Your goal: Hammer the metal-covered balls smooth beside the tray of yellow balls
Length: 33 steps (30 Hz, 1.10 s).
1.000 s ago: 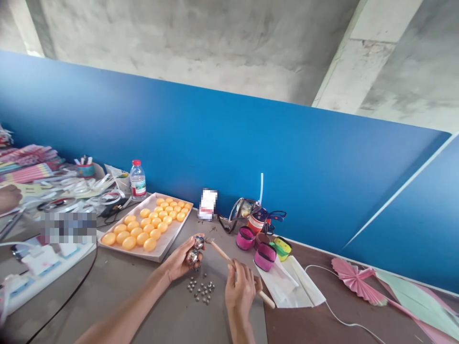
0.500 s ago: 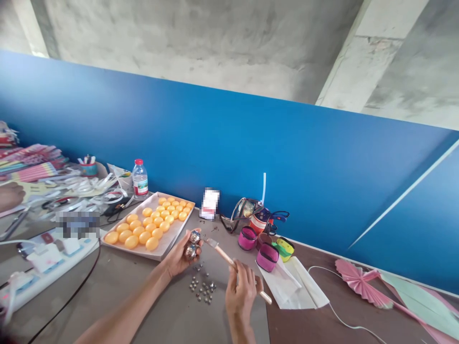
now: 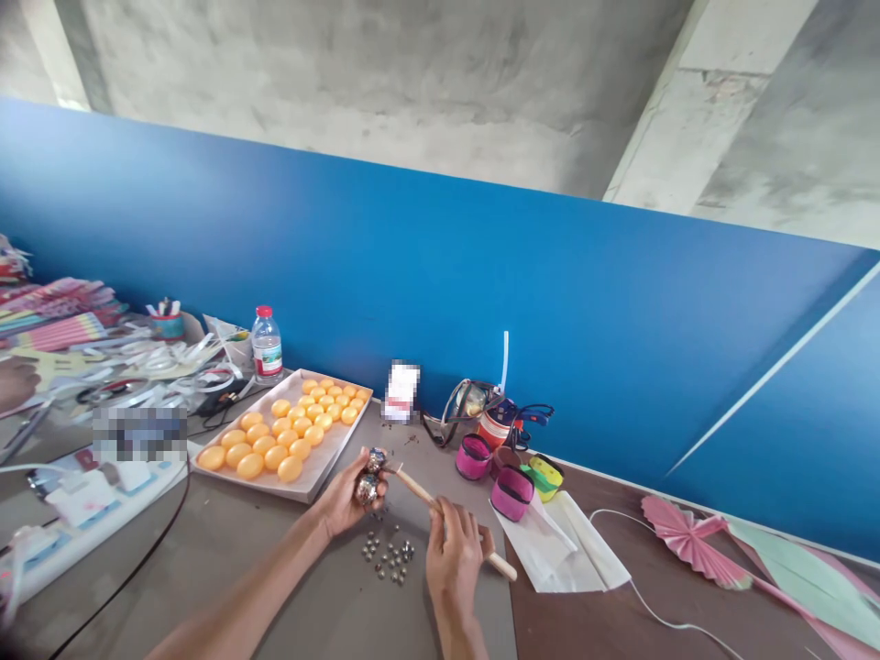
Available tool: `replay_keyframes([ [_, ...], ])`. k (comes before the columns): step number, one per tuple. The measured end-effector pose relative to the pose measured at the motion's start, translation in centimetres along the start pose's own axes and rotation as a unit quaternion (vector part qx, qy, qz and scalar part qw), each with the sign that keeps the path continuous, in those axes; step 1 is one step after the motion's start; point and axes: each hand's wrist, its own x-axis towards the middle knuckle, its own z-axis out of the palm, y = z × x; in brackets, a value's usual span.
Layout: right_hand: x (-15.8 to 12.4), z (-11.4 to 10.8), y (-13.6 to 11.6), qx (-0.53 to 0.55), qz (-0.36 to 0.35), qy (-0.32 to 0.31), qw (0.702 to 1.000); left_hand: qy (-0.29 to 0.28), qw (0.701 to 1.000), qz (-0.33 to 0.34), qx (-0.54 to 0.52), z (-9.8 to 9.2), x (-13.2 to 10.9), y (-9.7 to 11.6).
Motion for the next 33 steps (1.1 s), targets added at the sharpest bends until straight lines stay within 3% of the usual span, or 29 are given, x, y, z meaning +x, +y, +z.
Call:
replay_keyframes([
  [6,-0.09,-0.13,0.11,0.004,0.017,0.025,1.0,-0.028,0.999,0.02,0.022,0.01,0.07,0.0],
  [11,-0.07,-0.13,-0.03,0.002,0.008,-0.009,1.0,0.005,0.997,0.042,0.061,-0.2,0.22,-0.23],
  [17,0.22,-0.69,-0.14,0.017,0.02,0.046,0.999,-0.021,1.0,0.012,0.017,-0.07,-0.12,0.02],
  [22,0.17,-0.75,-0.24,0.015,0.012,0.036,0.999,-0.004,1.0,0.015,0.011,0.19,-0.33,0.09],
  [26,0.15,-0.71,-0.22,0.016,0.02,0.041,0.999,-0.003,0.999,0.01,0.041,0.2,-0.34,-0.1],
  [33,0.44,-0.97,-0.31,0.029,0.045,0.047,0.997,0.018,0.99,0.066,0.122,0.16,-0.04,-0.67],
])
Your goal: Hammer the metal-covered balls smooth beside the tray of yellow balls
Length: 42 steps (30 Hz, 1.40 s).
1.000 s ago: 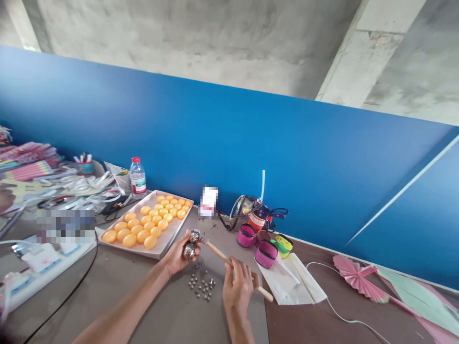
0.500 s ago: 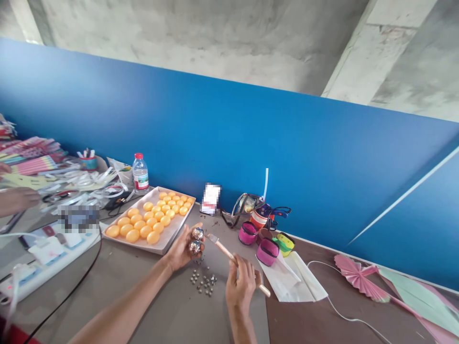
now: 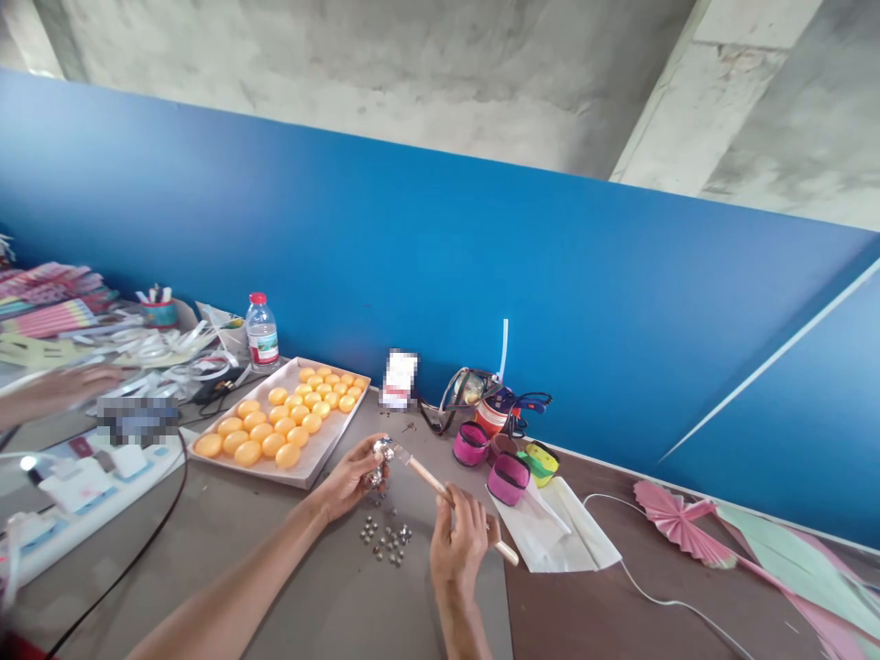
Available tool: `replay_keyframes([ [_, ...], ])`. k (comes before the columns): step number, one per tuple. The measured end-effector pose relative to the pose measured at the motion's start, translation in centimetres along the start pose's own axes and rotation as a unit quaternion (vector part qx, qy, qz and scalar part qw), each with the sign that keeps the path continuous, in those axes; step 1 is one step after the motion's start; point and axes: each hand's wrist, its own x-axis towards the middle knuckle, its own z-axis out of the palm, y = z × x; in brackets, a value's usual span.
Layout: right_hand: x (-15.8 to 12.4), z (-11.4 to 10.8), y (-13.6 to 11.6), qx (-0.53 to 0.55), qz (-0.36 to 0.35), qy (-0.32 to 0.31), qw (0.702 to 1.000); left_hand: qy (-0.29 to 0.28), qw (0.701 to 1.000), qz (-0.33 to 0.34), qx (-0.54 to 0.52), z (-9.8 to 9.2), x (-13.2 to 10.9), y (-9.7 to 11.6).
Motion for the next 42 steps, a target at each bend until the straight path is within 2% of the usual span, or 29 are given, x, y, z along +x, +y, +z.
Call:
replay_keyframes([
  [5,-0.1,0.1,0.0,0.002,0.008,-0.003,1.0,0.069,0.994,0.078,0.037,-0.1,0.5,-0.5],
  [10,-0.2,0.1,0.2,-0.002,0.008,-0.016,1.0,0.17,0.962,0.175,0.12,-1.0,1.1,-0.5],
  [12,-0.2,0.1,0.2,-0.003,0.002,-0.017,1.0,0.182,0.943,0.211,0.182,-1.3,1.0,-0.3],
  [14,-0.2,0.1,0.2,-0.007,-0.001,-0.016,1.0,0.162,0.924,0.233,0.255,-1.5,0.8,-0.3],
  [16,-0.2,0.1,0.3,-0.01,-0.001,-0.018,1.0,0.131,0.91,0.238,0.313,-1.6,0.7,-0.4],
  [18,-0.3,0.2,0.5,-0.012,-0.002,-0.021,1.0,0.124,0.904,0.235,0.335,-1.8,0.8,-0.5],
  [24,-0.4,0.6,0.8,-0.009,-0.001,-0.024,1.0,0.17,0.908,0.228,0.308,-2.5,1.5,-0.6],
  [30,-0.3,0.5,0.6,-0.013,0.0,-0.028,1.0,0.189,0.876,0.261,0.358,-3.1,2.0,-0.5],
  [35,-0.3,0.7,0.8,-0.025,0.017,-0.033,0.999,0.222,0.873,0.221,0.375,-3.8,2.4,-0.9],
  [42,-0.2,0.8,1.6,-0.041,0.055,-0.004,0.998,0.242,0.879,0.207,0.356,-4.1,2.9,-1.4],
])
